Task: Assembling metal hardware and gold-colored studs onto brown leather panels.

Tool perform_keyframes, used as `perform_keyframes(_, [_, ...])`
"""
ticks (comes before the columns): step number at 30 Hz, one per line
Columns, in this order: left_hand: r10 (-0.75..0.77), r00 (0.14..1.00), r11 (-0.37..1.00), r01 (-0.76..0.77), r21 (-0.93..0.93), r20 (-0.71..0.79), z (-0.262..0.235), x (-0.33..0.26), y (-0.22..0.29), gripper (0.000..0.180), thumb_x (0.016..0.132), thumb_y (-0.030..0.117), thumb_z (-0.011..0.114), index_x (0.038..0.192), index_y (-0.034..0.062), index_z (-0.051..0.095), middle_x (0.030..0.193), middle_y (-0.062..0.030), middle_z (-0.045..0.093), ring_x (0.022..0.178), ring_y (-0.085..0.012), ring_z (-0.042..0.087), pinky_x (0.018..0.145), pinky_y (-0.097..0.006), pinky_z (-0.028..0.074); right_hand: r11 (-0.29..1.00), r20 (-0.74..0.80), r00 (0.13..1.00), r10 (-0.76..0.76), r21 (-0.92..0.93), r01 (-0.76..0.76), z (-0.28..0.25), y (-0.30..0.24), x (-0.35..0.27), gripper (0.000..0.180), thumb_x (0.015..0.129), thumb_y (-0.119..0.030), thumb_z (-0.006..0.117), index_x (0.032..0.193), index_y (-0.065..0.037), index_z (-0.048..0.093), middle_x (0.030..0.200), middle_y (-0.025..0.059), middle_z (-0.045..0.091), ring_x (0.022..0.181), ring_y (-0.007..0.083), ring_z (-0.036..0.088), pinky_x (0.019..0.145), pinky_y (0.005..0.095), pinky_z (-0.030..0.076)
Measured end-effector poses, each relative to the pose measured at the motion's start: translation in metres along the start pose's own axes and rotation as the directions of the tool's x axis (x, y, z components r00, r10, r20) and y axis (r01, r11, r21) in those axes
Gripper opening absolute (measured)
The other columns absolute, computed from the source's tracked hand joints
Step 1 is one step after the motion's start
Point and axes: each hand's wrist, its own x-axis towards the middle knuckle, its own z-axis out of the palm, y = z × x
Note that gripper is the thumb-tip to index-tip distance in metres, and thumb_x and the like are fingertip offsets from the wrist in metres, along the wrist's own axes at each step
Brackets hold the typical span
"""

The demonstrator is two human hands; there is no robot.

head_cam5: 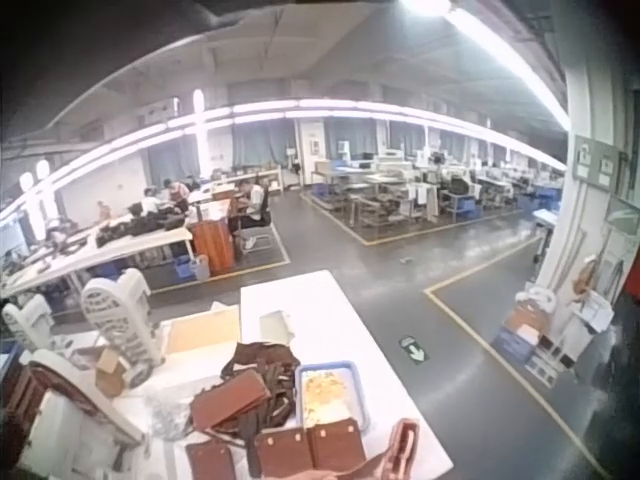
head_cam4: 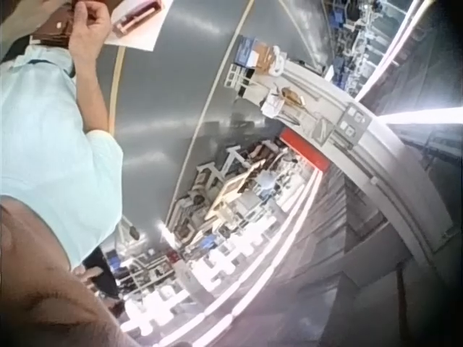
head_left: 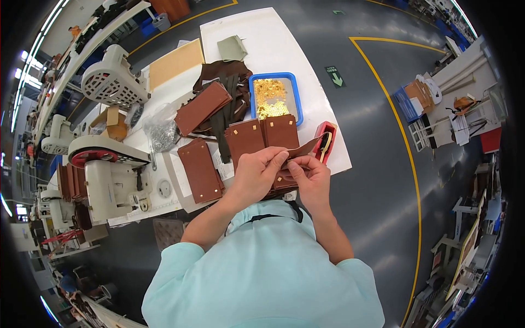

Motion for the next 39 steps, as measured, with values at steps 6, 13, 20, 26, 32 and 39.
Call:
perform_keyframes(6, [0.01,1.0,1.0,-0.011,0.018,0.013,0.001,-0.004,0.0,0.024,0.096,0.019,0.058,0.106,-0.0001,0.068,0.079,-0.0158,0.07,0.064,-0.0245,0.068,0.059,-0.031,0.052,0.997,-0.013,0.999,-0.048,-0.067,0.047,0.001,0.001,0.002,0.014,0.093,-0.009,0.065,0.093,0.004,0.063,0.083,0.0065,0.069,0.075,0.0094,0.065,0.068,0.0216,0.053])
perform_keyframes(13, [0.098,0.995,0.978,-0.097,0.186,0.004,0.0,-0.008,0.011,0.023,0.096,0.019,0.059,0.105,0.0008,0.068,0.08,-0.0156,0.07,0.063,-0.0239,0.069,0.058,-0.03,0.053,0.996,-0.035,0.999,-0.034,-0.08,0.031,0.003,-0.004,0.005,0.015,0.091,-0.009,0.068,0.089,0.006,0.064,0.082,0.0078,0.07,0.072,0.0091,0.064,0.065,0.0213,0.052])
perform_keyframes(20, [0.048,0.999,0.999,-0.048,-0.006,-0.023,-0.006,-0.003,-0.004,0.021,0.095,0.015,0.06,0.104,-0.0023,0.068,0.083,-0.0106,0.072,0.072,-0.016,0.069,0.063,-0.028,0.055,0.916,-0.042,0.991,0.126,-0.379,-0.133,-0.01,-0.004,0.013,0.022,0.089,-0.014,0.071,0.076,0.003,0.065,0.07,0.01,0.068,0.059,0.0127,0.067,0.054,0.0233,0.054])
perform_keyframes(26, [-0.17,0.985,0.941,0.158,-0.301,-0.016,-0.015,0.008,-0.009,0.018,0.092,0.008,0.064,0.107,-0.0012,0.063,0.09,-0.007,0.069,0.084,-0.0119,0.067,0.068,-0.025,0.056,0.979,-0.288,0.956,-0.052,-0.203,-0.008,-0.076,0.017,0.03,0.031,0.092,-0.024,0.067,0.072,-0.001,0.065,0.064,0.0052,0.064,0.048,0.009,0.057,0.045,0.0214,0.042])
perform_keyframes(32, [-0.114,0.993,0.955,0.103,-0.277,-0.024,-0.025,0.01,-0.009,0.02,0.087,-0.001,0.064,0.106,0.0001,0.058,0.091,-0.0073,0.068,0.082,-0.0106,0.065,0.07,-0.024,0.054,0.64,-0.399,0.891,-0.217,-0.747,-0.179,-0.208,0.164,0.061,0.037,0.086,-0.034,0.069,0.094,0.002,0.071,0.079,0.0127,0.07,0.056,0.0189,0.066,0.057,0.032,0.051])
perform_keyframes(39, [-0.02,0.999,0.988,0.013,0.157,0.04,-0.024,0.013,0.005,0.005,0.083,0.0,0.067,0.087,0.0011,0.069,0.087,-0.0053,0.067,0.077,-0.011,0.065,0.067,-0.025,0.051,0.713,-0.499,0.864,0.063,-0.584,-0.389,-0.179,0.153,0.07,0.033,0.079,-0.026,0.074,0.1,0.0,0.071,0.084,0.0104,0.071,0.064,0.0174,0.068,0.057,0.029,0.052])
